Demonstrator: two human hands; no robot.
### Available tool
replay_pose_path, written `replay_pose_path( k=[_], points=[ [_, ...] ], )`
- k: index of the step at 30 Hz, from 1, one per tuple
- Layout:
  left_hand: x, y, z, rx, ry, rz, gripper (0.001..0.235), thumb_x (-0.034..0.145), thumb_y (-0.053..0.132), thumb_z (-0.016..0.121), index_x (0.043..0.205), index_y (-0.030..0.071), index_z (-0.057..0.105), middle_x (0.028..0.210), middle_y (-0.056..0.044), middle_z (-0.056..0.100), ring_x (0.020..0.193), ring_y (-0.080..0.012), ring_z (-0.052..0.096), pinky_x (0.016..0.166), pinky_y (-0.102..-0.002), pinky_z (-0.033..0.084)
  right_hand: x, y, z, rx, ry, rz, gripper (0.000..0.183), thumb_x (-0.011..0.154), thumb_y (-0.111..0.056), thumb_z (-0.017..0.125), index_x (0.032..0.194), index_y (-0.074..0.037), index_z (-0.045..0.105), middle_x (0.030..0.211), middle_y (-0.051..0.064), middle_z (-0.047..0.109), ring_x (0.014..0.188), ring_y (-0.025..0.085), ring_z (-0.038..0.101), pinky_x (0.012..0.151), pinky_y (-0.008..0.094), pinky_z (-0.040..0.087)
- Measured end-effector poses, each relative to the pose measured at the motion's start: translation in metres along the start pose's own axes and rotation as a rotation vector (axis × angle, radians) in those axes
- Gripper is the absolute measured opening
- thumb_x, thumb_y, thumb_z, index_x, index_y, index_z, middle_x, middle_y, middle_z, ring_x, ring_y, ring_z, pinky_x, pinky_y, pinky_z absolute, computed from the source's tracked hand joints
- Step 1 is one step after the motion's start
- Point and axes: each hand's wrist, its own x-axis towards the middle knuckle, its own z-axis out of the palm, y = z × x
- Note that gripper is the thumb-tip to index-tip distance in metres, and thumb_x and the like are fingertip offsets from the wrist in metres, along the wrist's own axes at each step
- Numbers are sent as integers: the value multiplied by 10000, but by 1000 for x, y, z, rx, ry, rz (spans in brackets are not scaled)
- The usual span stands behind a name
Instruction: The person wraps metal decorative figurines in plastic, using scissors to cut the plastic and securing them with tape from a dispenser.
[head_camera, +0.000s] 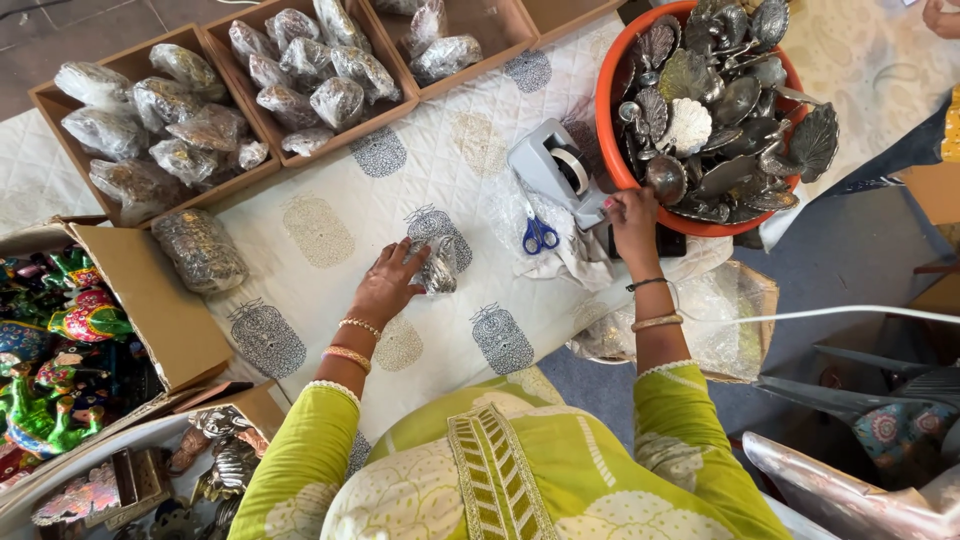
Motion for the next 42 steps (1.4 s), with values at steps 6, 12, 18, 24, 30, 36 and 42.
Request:
replay_pose_path(
  k=[6,12,18,24,30,36,42],
  points=[
    [-2,1,-1,-18,4,-1,814,764,260,842,1487,281,469,1539,-122,440,1394,-345,448,1102,-450,460,-10,-8,-2,254,-20,123,113,1043,-76,642,1076,-4,562,1005,151,638,896,308,643,817,411,516],
    [-2,-2,1,-40,17,-5,806,763,254,844,1480,275,478,1541,-123,443,1381,-348,458,1105,-446,456,-34,2,7,279,72,164,158,1049,-74,624,1149,-6,522,1019,174,670,910,305,663,819,394,522],
    [-3,-7,6,-59,52,31,821,756,247,846,1488,245,475,1528,-137,456,1370,-341,469,1111,-433,449,-58,25,46,381,109,162,148,1074,-102,596,1166,-26,510,1013,104,638,903,222,623,848,346,512],
    [-4,-6,4,-54,37,39,810,767,259,840,1488,239,470,1534,-133,445,1390,-334,448,1114,-436,436,-62,35,104,1006,197,454,113,1126,-193,539,1130,-88,499,914,-22,532,775,83,490,729,232,460],
    [-3,-5,5,-34,28,31,786,774,262,835,1475,239,480,1539,-132,433,1381,-335,448,1114,-434,430,-58,61,137,1272,313,731,119,1088,-222,547,1103,-112,504,874,-29,533,726,86,501,652,233,439],
    [-3,-1,14,-44,81,20,787,759,264,849,1462,196,503,1482,-162,492,1297,-348,513,1108,-433,446,-53,77,142,1396,295,826,123,1089,-206,550,1075,-91,508,863,-7,543,705,108,494,645,244,457],
    [-4,-1,18,-49,126,14,800,757,284,843,1469,172,495,1461,-188,503,1271,-361,524,1104,-441,438,-56,17,97,1047,259,607,78,1111,-154,487,1094,-86,453,901,-6,536,756,90,542,692,236,502]
  ],
)
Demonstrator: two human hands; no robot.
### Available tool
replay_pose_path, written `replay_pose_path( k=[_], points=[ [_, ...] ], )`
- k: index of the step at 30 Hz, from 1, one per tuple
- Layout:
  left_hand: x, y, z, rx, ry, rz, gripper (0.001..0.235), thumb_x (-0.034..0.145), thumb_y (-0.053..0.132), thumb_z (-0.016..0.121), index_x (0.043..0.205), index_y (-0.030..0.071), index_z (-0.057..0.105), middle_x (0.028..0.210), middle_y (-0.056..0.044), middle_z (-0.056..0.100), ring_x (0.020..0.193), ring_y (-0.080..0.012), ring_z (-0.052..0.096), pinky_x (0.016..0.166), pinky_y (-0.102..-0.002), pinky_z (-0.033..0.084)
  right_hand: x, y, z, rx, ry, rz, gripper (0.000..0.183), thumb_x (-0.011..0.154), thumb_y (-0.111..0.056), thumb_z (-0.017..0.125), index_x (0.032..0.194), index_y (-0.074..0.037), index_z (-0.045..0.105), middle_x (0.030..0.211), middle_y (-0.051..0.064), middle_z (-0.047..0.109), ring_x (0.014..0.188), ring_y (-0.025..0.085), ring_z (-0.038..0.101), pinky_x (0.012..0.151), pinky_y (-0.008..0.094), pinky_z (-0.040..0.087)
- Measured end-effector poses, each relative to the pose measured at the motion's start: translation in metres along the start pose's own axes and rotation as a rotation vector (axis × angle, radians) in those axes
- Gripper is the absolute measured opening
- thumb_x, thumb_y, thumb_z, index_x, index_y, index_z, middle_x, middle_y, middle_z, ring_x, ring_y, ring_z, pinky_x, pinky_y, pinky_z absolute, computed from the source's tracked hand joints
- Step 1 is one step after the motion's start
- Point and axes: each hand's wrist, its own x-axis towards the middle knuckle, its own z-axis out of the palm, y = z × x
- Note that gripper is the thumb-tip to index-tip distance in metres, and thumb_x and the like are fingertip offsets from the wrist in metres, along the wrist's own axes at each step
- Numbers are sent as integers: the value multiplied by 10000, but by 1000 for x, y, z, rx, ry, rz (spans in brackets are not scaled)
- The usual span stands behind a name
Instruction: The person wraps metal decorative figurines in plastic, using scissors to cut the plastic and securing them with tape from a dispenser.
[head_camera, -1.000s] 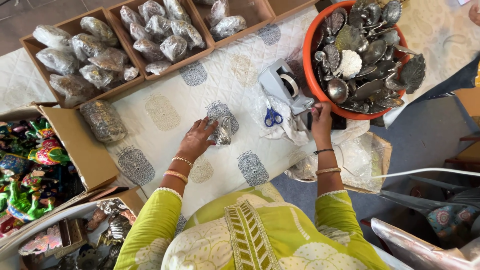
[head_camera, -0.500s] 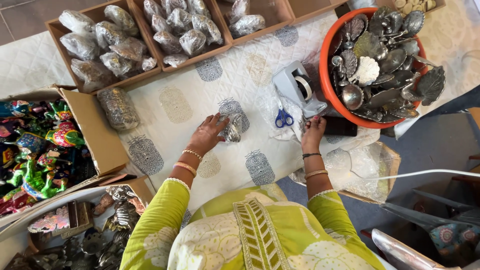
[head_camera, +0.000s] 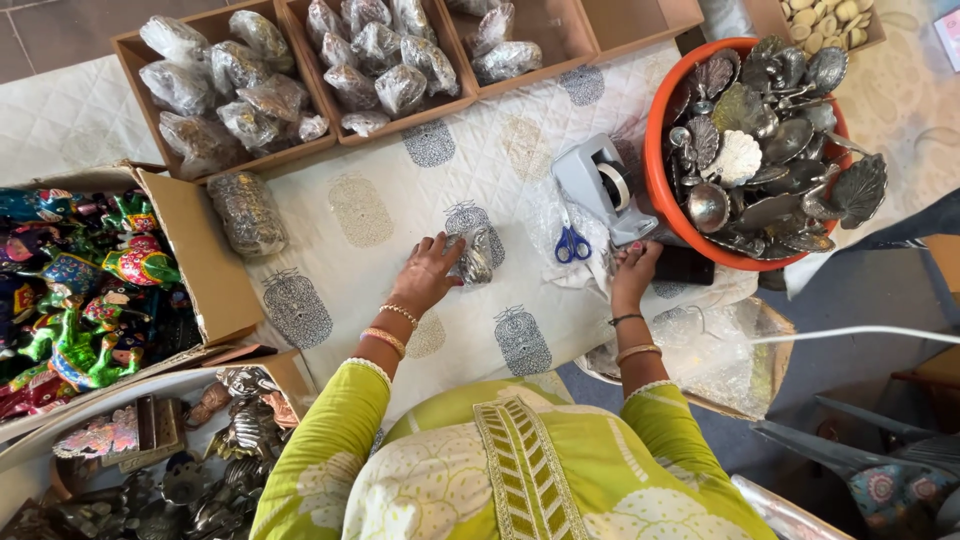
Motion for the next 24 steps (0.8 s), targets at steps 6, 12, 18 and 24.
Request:
replay_pose_path(
  k=[6,12,18,24],
  points=[
    [-2,1,-1,-1,-13,3,807,772,294,832,1482,172,469,1466,-195,491,1272,-372,511,1094,-448,437,-7,-14,3,-198,-33,-136,90,1125,-137,457,1103,-54,431,943,6,518,788,91,554,731,268,536],
    [0,1,0,17,-20,4,799,787,321,819,1488,174,465,1470,-198,486,1277,-368,510,1099,-447,434,-12,-35,4,-491,-70,-350,122,1137,-126,464,1085,-20,435,935,64,559,800,121,617,762,289,561],
    [0,3,-2,39,-50,-19,804,803,346,807,1503,177,448,1483,-194,474,1302,-361,500,1117,-440,426,-4,-11,-9,-302,-142,-277,125,1140,-155,448,1109,-34,440,963,47,559,863,126,625,871,301,550],
    [-1,3,-1,43,-59,-21,797,803,338,807,1494,170,450,1481,-196,469,1307,-363,491,1120,-442,414,4,16,-19,319,-203,-62,82,1134,-139,481,1138,-59,465,1049,34,516,967,121,589,1021,331,529]
  ],
)
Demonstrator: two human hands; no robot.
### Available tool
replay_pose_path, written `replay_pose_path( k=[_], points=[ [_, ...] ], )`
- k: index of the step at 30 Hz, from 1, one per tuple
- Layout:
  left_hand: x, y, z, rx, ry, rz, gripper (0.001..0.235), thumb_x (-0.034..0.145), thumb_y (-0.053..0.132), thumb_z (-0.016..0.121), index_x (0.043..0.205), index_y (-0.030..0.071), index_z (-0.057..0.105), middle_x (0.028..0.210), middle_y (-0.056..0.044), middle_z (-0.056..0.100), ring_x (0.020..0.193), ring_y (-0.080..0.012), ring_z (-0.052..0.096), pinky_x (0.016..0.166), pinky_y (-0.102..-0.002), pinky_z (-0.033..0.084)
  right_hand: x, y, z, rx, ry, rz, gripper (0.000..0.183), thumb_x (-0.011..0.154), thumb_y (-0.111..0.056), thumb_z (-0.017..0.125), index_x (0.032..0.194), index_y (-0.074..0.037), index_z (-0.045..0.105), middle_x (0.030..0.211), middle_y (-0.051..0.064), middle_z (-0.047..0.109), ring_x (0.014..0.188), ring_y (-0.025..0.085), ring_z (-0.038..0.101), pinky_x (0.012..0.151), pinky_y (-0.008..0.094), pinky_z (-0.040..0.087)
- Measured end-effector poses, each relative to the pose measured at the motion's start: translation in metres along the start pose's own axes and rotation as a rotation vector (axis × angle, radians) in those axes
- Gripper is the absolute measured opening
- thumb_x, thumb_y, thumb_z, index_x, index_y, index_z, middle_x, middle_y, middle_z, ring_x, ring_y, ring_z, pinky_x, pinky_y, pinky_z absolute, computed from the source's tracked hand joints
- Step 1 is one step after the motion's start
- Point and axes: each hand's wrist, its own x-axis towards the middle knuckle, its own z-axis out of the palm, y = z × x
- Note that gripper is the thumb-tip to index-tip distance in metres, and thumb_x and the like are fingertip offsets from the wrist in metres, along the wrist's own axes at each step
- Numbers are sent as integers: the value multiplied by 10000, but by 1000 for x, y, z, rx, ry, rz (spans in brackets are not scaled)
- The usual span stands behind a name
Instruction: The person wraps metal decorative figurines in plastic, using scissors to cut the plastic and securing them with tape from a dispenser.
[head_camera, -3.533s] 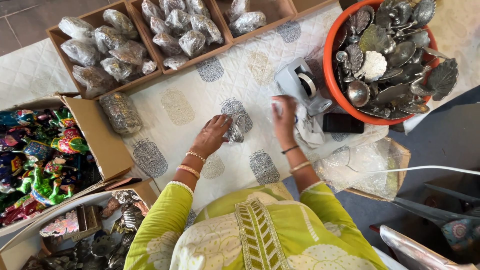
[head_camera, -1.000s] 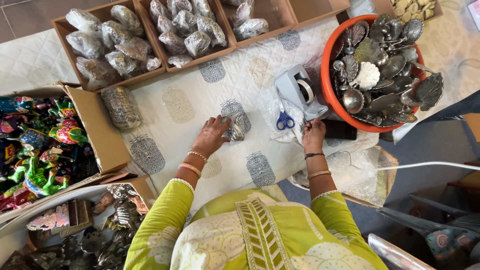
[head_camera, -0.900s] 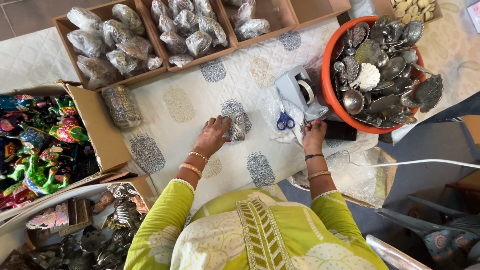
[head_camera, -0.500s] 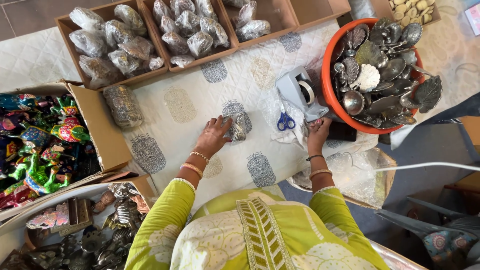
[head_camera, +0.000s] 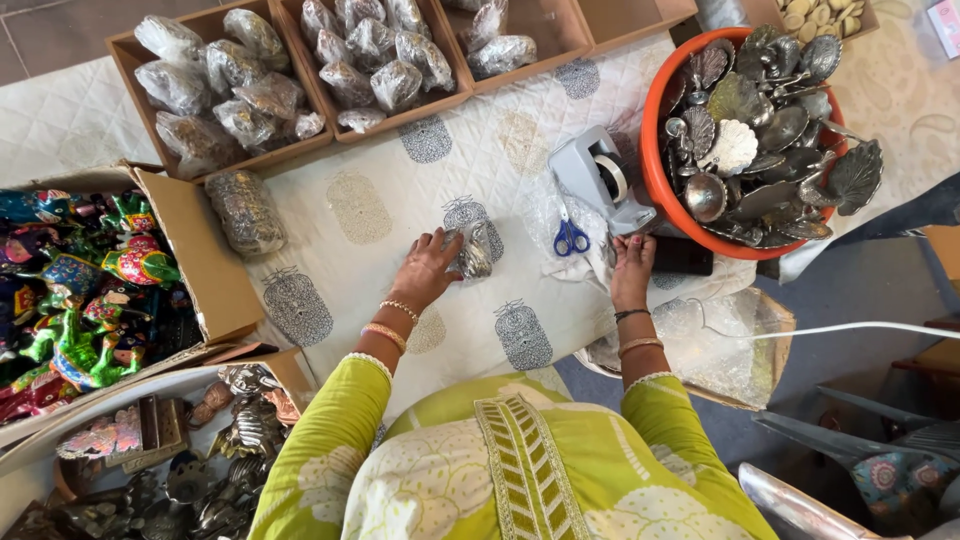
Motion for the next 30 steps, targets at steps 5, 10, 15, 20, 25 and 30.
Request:
replay_pose_path(
  k=[5,10,15,20,25,30],
  points=[
    [2,0,-3,-5,13,5,799,795,333,815,1490,167,458,1472,-203,479,1305,-360,500,1124,-434,421,5,-29,8,-334,-39,-77,111,1121,-182,462,1102,-74,443,1010,24,519,941,126,627,961,314,559],
    [3,0,-2,-6,23,16,786,776,313,832,1467,166,486,1449,-201,501,1286,-361,516,1105,-440,435,11,-68,8,-491,-77,-172,142,1138,-172,497,1077,-46,470,985,40,572,893,120,612,834,275,543],
    [3,1,-2,0,43,22,778,776,318,838,1457,164,497,1443,-203,505,1275,-365,523,1091,-445,445,22,-55,-13,-637,-70,-100,148,1131,-183,479,1087,-41,478,945,45,581,835,122,623,796,272,548],
    [1,3,-6,3,16,1,781,769,318,838,1455,170,497,1445,-193,503,1277,-358,525,1096,-440,447,22,-20,-11,-465,-60,92,139,1094,-183,462,1116,-46,471,971,15,598,867,115,649,833,276,599],
    [-4,3,-1,16,42,15,790,791,316,826,1477,149,472,1474,-216,472,1311,-382,490,1105,-461,417,7,43,-49,-765,54,50,122,1116,-169,497,1126,-51,472,967,55,584,854,151,578,755,293,512],
    [-2,2,0,-10,2,19,797,789,330,821,1480,147,468,1483,-205,465,1323,-378,475,1120,-465,407,-49,-3,58,-680,139,-113,242,1060,-336,470,1053,-94,468,955,31,579,870,159,613,769,321,501]
  ],
)
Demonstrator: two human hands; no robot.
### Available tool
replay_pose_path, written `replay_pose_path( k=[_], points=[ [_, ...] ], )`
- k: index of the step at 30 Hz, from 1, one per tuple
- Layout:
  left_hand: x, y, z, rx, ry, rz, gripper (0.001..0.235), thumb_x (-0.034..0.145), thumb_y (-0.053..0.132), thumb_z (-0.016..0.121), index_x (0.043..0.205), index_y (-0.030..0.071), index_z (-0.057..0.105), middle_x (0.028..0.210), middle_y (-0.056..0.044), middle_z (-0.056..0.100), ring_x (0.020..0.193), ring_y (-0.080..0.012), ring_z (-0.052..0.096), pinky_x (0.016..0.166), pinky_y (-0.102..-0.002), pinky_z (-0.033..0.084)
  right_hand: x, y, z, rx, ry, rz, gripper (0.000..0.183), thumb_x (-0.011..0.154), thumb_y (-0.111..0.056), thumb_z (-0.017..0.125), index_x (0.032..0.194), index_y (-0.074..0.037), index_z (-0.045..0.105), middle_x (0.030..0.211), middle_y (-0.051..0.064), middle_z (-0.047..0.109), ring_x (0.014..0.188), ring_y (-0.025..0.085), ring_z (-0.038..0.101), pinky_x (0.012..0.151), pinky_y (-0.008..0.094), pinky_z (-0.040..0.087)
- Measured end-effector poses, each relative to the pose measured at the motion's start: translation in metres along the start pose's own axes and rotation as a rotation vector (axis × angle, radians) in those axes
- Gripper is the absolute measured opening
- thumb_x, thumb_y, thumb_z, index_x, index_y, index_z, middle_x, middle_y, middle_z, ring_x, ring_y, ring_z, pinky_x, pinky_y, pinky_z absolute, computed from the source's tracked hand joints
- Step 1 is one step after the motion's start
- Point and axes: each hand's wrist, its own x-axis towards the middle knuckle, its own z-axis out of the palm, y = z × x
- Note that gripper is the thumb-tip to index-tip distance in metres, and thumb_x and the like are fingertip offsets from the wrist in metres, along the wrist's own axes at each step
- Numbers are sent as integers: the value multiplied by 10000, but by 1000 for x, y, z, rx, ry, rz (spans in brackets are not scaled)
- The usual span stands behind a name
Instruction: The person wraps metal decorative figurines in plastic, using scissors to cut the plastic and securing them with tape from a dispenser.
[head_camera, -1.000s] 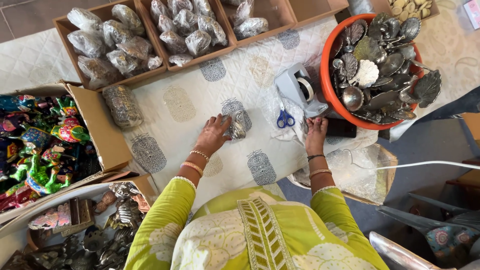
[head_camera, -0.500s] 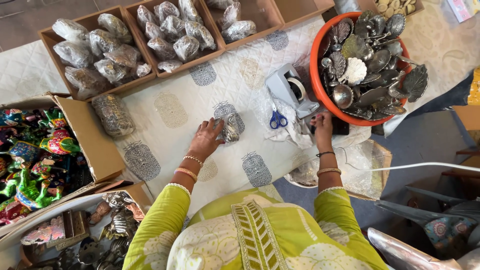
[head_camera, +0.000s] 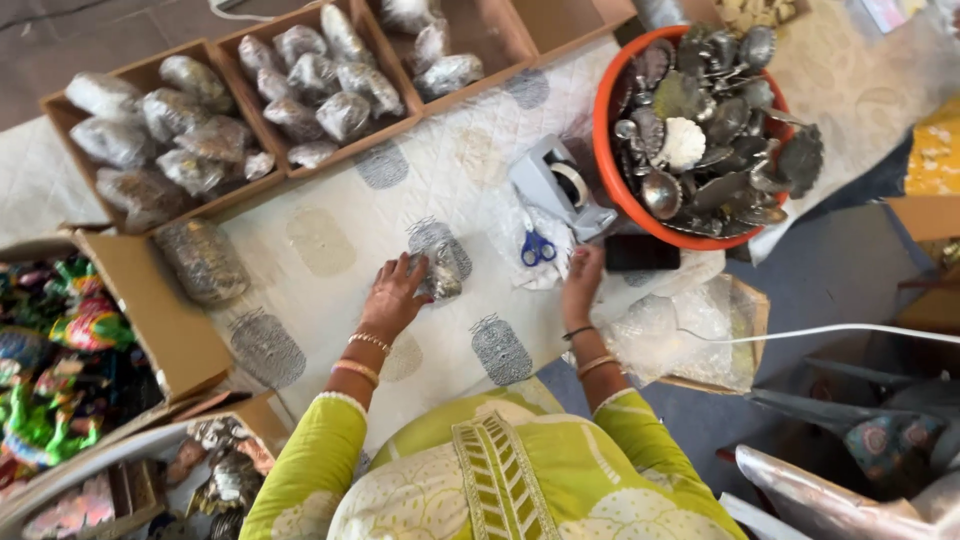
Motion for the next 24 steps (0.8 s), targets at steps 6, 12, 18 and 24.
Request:
replay_pose_path(
  k=[6,12,18,24],
  points=[
    [-1,-1,4,-7,67,10,781,787,334,819,1464,134,485,1479,-205,480,1308,-382,487,1091,-472,428,-45,-58,64,-99,-202,-325,242,1090,-324,494,1081,-86,537,1019,34,529,943,164,536,898,326,444],
    [-5,0,12,30,194,41,779,763,364,810,1441,110,524,1422,-218,545,1257,-393,531,1058,-471,464,-79,-85,137,70,-530,-106,80,1054,-131,597,1042,-52,603,872,41,615,796,135,586,734,290,507],
    [-4,2,19,130,252,35,753,781,393,792,1427,100,540,1388,-227,568,1225,-383,572,1033,-457,504,-85,-121,161,-308,-542,-59,119,985,-170,602,1016,-61,637,859,110,723,802,286,702,724,419,554],
    [-3,0,27,146,252,-5,679,793,360,782,1368,78,557,1389,-219,574,1222,-371,578,1032,-454,506,-91,-155,154,-289,-530,-53,162,981,-216,616,1015,-69,674,901,115,741,842,310,713,760,438,558]
  ],
)
